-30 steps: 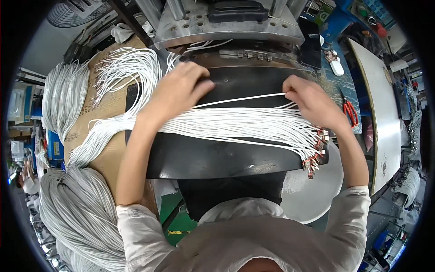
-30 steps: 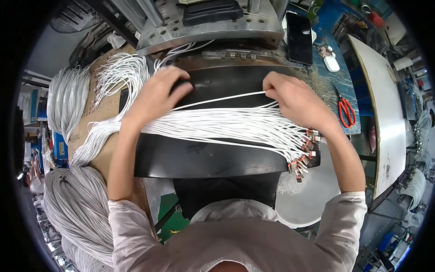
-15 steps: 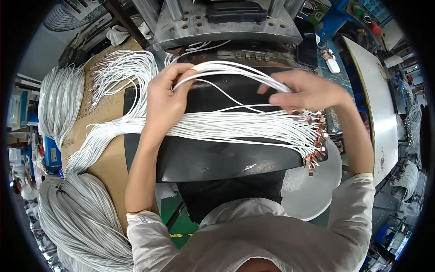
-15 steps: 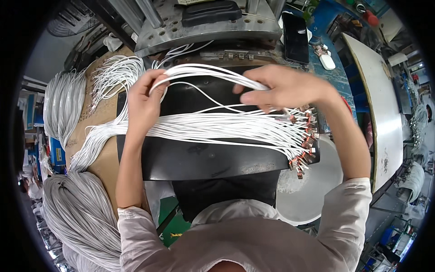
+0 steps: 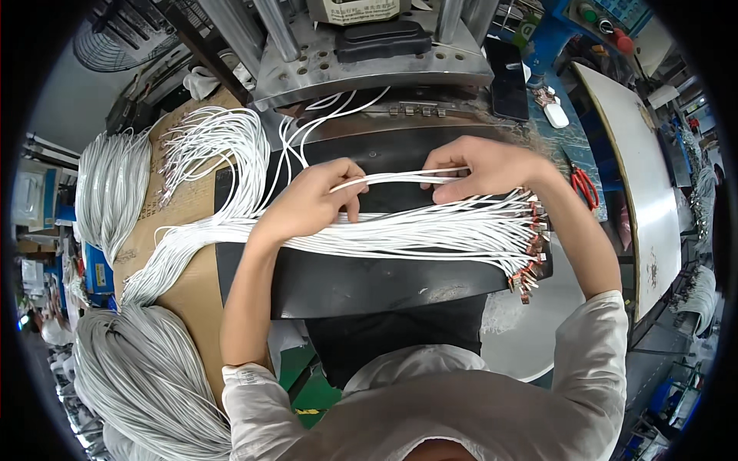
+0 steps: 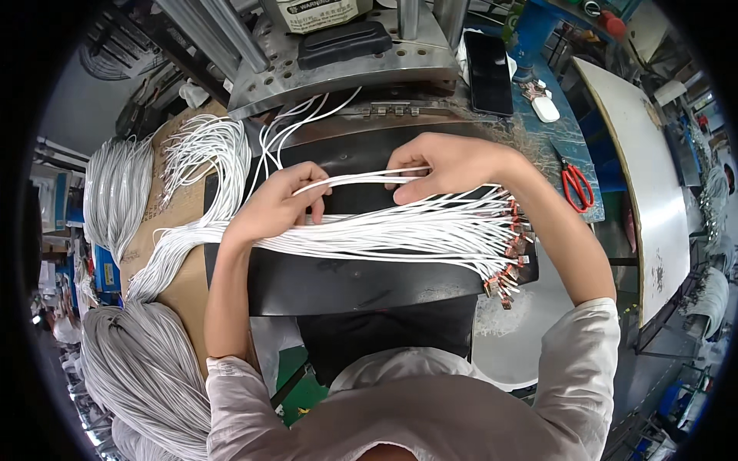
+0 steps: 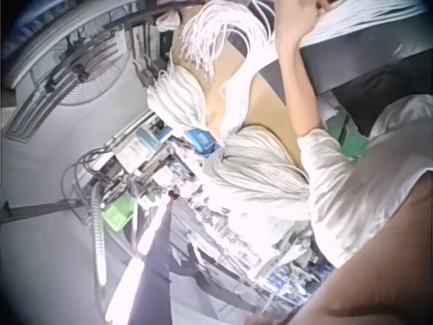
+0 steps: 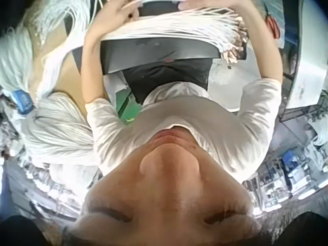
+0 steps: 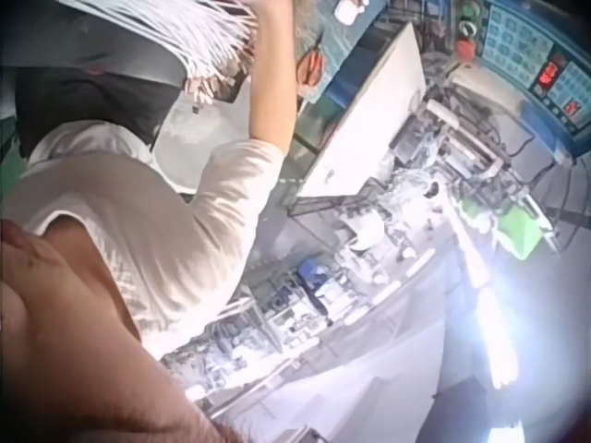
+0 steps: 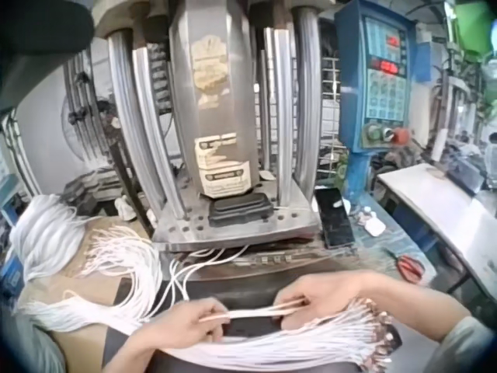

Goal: The person fits cable ends into a metal fixture by hand, loads the fixture into a molding press, and operates the machine to process the cables before repeating the procedure.

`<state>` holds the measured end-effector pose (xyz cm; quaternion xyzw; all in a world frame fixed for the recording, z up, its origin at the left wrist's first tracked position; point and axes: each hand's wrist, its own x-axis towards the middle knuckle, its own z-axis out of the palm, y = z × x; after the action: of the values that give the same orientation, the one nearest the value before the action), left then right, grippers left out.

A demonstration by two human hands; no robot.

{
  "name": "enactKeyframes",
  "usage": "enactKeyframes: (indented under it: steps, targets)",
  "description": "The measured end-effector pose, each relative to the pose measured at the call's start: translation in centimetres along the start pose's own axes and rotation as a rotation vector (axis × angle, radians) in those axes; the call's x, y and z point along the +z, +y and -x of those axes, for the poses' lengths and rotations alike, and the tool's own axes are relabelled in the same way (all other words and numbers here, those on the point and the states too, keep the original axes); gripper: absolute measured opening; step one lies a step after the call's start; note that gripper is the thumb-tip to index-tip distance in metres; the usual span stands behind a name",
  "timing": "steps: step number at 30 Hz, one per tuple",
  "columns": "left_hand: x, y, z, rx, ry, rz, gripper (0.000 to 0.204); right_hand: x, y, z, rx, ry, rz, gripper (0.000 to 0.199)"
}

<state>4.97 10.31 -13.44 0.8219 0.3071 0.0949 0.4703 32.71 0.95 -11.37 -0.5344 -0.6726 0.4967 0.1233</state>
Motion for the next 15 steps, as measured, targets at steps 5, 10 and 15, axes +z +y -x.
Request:
enactKeyframes:
  steps: [5,10,15]
  targets:
    - [-1.9,-1.5,-1.2,-0.054,-0.026,0.282,0.019,-2.3,0.1,5.1,0.203,0.114,-0.019,0.023]
    - [-0.9,2.8,-4.4,0.011,-0.588,0.555,0.023,-6.3,2.9,10.8,0.083,0.355,-0.254,0.035]
    - [10.0,8.5,-7.2,0.034,-0.548,0.826,0.026,-6.2,5.1,6.2,-0.259,0.353,-0.517,0.057]
